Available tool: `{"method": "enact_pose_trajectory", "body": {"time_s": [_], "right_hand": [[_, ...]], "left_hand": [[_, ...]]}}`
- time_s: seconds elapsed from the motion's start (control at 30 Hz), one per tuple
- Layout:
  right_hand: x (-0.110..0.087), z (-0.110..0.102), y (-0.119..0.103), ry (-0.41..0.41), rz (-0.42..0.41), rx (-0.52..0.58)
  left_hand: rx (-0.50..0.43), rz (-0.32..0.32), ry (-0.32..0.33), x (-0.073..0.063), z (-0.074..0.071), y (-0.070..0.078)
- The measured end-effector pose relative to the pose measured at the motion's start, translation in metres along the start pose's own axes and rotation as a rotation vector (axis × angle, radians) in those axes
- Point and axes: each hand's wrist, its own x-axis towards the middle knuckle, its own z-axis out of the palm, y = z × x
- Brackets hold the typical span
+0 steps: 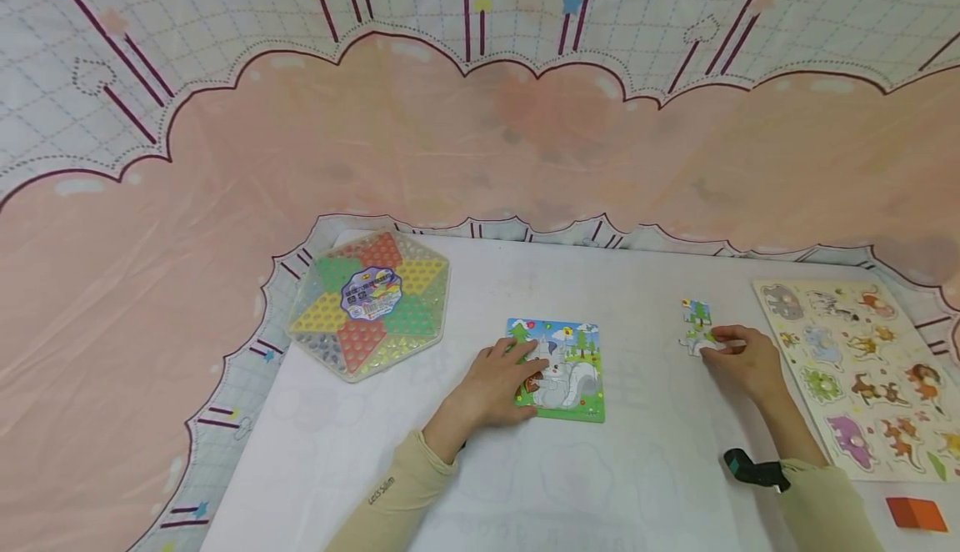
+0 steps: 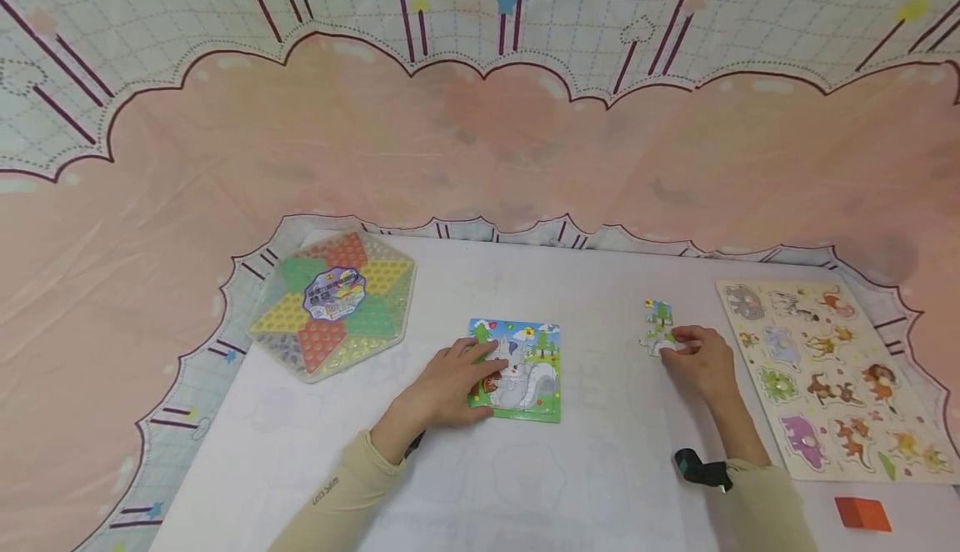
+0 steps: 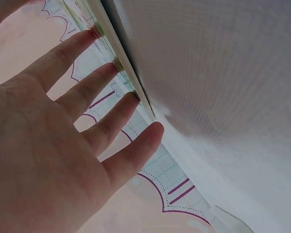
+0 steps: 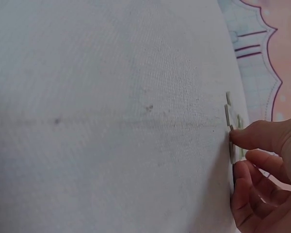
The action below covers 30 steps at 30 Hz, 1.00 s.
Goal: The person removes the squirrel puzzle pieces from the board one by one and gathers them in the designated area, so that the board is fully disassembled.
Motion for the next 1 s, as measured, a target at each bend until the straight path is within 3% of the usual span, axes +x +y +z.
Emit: {"method": "enact_pose_trajectory", "body": {"time_s": [0.37, 0.57, 0.77, 1.0], "right_hand": [[-0.003, -0.002, -0.002, -0.025, 0.031, 0.025], [-0.007, 0.002, -0.014, 0.035, -0.077, 0.025], [-0.018, 0.022, -0.034, 0.057, -0.222, 0.073], [-0.028, 0.050, -0.058, -0.031, -0.219, 0.130]], "left_hand": [[0.014, 0.008, -0.005, -0.001, -0.001, 0.000], [0.014, 0.012, -0.003, -0.001, 0.000, -0.002], [0.014, 0.015, -0.002, -0.002, -0.002, -0.002], [0.005, 0.020, -0.007, -0.002, -0.002, -0.001]]}}
